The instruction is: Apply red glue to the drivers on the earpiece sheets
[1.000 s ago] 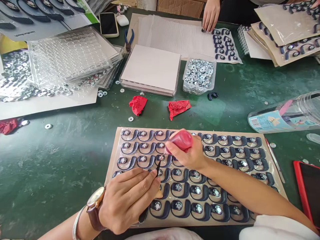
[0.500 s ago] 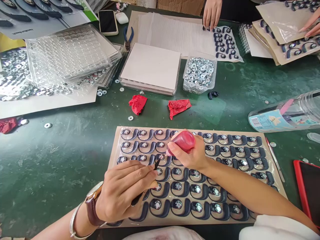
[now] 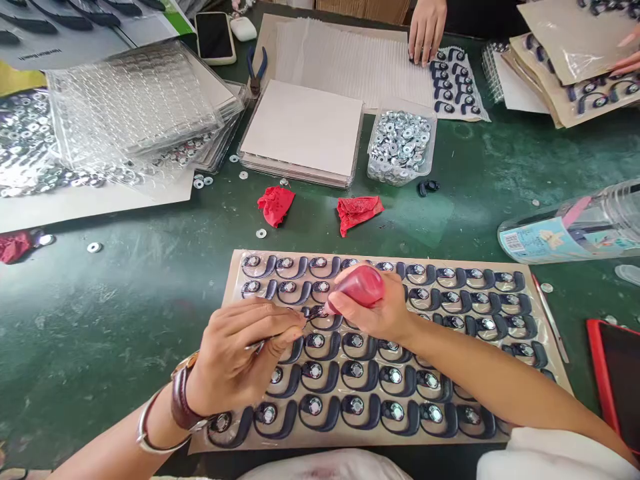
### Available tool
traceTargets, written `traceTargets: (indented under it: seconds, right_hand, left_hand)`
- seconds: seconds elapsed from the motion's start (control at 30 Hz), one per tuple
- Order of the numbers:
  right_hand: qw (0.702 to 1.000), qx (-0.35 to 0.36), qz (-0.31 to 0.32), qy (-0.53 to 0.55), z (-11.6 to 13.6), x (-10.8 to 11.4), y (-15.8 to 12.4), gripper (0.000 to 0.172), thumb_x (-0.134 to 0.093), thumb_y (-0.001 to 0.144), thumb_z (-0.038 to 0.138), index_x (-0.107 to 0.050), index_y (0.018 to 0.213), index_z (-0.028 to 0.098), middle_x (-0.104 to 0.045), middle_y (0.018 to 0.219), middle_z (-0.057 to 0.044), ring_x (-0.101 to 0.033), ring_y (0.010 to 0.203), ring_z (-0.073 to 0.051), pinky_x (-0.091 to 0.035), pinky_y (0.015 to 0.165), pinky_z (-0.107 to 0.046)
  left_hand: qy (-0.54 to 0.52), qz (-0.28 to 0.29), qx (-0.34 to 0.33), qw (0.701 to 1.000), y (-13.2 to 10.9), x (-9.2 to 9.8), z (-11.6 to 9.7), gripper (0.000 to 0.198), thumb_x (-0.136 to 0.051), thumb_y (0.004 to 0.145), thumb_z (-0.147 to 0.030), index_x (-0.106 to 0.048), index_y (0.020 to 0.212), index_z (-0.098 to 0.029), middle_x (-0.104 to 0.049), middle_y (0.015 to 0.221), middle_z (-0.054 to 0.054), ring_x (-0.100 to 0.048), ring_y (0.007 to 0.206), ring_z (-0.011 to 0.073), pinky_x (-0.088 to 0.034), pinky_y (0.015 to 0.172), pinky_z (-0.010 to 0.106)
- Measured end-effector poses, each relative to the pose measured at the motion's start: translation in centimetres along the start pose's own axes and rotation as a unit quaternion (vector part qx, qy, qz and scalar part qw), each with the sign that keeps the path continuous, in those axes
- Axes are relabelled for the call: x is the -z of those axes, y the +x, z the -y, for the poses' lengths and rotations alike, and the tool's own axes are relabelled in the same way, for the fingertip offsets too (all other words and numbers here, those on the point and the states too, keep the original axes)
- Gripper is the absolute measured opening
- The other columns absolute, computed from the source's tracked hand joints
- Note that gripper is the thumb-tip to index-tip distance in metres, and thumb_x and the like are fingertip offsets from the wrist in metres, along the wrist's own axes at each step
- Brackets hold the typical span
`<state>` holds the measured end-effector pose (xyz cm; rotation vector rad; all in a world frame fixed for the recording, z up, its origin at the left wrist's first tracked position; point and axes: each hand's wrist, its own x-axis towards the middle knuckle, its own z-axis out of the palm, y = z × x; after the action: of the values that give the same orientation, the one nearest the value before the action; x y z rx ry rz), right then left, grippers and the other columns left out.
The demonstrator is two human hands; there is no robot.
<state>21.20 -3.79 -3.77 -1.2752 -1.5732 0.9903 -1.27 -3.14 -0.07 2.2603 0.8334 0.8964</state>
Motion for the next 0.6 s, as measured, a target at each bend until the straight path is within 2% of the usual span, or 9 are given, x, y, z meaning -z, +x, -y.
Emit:
traceTargets:
  seconds: [0.1, 0.2, 0.3, 0.33, 0.37, 0.43, 0.5, 0.53, 0.6]
  right_hand:
    - [1.0, 0.025, 0.002, 0.018, 0.1, -0.2, -0.3, 0.019, -0.071, 0.08, 0.036, -0.062, 0.082, 0.019, -0.069, 0.065, -0.003, -0.064, 0.057, -0.016, -0.055, 0.057, -0.029]
    - [0.999, 0.031, -0.007, 0.027, 1.4, 0.5, -0.3, 0.02, -0.069, 0.084, 0.038, -0.06, 0.088, 0.02, -0.069, 0.068, -0.002, -0.065, 0.058, -0.016, -0.055, 0.058, -0.029]
    - [0.994, 0.043, -0.034, -0.09, 2.5, 2.4, 1.3, 0.023, -0.067, 0.086, 0.039, -0.06, 0.098, 0.021, -0.071, 0.078, -0.001, -0.066, 0.063, -0.015, -0.055, 0.063, -0.027]
    - [0.981, 0.063, -0.044, -0.177, 2.4, 3.1, 2.2, 0.026, -0.068, 0.086, 0.038, -0.06, 0.103, 0.021, -0.072, 0.086, -0.002, -0.067, 0.068, -0.016, -0.055, 0.065, -0.027]
    - [0.955, 0.088, -0.05, -0.279, 2.0, 3.9, 3.3, 0.028, -0.067, 0.086, 0.036, -0.06, 0.108, 0.021, -0.072, 0.098, -0.005, -0.068, 0.075, -0.018, -0.055, 0.067, -0.029]
    - [0.873, 0.117, -0.029, -0.473, 0.5, 5.2, 5.6, 0.029, -0.055, 0.093, 0.023, -0.058, 0.121, 0.021, -0.065, 0.12, -0.011, -0.067, 0.093, -0.025, -0.054, 0.075, -0.035]
    - [0.807, 0.138, 0.024, -0.574, -0.8, 5.9, 7.1, 0.041, -0.043, 0.092, 0.007, -0.053, 0.13, 0.017, -0.057, 0.133, -0.016, -0.061, 0.111, -0.03, -0.052, 0.085, -0.042]
    - [0.792, 0.149, 0.046, -0.59, -1.1, 6.0, 7.5, 0.046, -0.04, 0.09, 0.001, -0.05, 0.134, 0.015, -0.053, 0.138, -0.018, -0.057, 0.119, -0.031, -0.05, 0.09, -0.044]
    - [0.799, 0.175, 0.052, -0.573, -0.3, 5.6, 7.1, 0.049, -0.039, 0.089, -0.002, -0.047, 0.136, 0.011, -0.052, 0.14, -0.02, -0.052, 0.126, -0.031, -0.046, 0.097, -0.046]
  left_hand:
    - [-0.006, -0.008, 0.036, 0.999, -0.1, 0.0, 0.3, 0.014, -0.06, 0.085, -0.006, -0.067, 0.092, -0.016, -0.074, 0.083, 0.002, -0.07, 0.076, 0.0122, -0.056, 0.07, 0.021]
    - [-0.009, -0.013, 0.053, 0.998, -0.3, 0.1, 0.2, 0.014, -0.058, 0.087, -0.008, -0.068, 0.093, -0.016, -0.074, 0.083, 0.001, -0.07, 0.075, 0.0118, -0.056, 0.069, 0.02]
    - [-0.024, -0.021, 0.044, 0.999, -0.7, 0.4, 0.0, 0.014, -0.06, 0.086, -0.007, -0.068, 0.095, -0.016, -0.074, 0.087, 0.002, -0.071, 0.079, 0.0128, -0.057, 0.072, 0.022]
    - [-0.024, -0.027, 0.034, 0.999, -0.8, 0.6, -0.2, 0.016, -0.061, 0.085, -0.007, -0.068, 0.097, -0.016, -0.074, 0.089, 0.002, -0.071, 0.082, 0.0135, -0.058, 0.074, 0.023]
    - [-0.021, -0.033, 0.022, 0.999, -1.0, 0.9, -0.3, 0.017, -0.062, 0.085, -0.008, -0.068, 0.099, -0.015, -0.075, 0.091, 0.002, -0.071, 0.084, 0.0139, -0.058, 0.076, 0.023]
    - [-0.004, -0.043, 0.009, 0.999, -1.1, 1.3, -0.5, 0.023, -0.063, 0.085, -0.009, -0.068, 0.106, -0.015, -0.075, 0.095, 0.002, -0.071, 0.086, 0.0133, -0.058, 0.077, 0.022]
    - [0.024, -0.05, 0.026, 0.998, -1.1, 1.7, -0.7, 0.027, -0.063, 0.086, -0.011, -0.067, 0.112, -0.018, -0.074, 0.1, 0.001, -0.07, 0.086, 0.0114, -0.057, 0.077, 0.019]
    - [0.038, -0.057, 0.041, 0.997, -1.1, 1.9, -0.8, 0.03, -0.063, 0.086, -0.013, -0.066, 0.115, -0.02, -0.074, 0.103, 0.0, -0.07, 0.086, 0.0106, -0.057, 0.078, 0.019]
    - [0.059, -0.078, 0.074, 0.992, -0.7, 1.8, -1.1, 0.037, -0.063, 0.087, -0.015, -0.063, 0.122, -0.024, -0.073, 0.107, -0.001, -0.071, 0.088, 0.0101, -0.057, 0.082, 0.018]
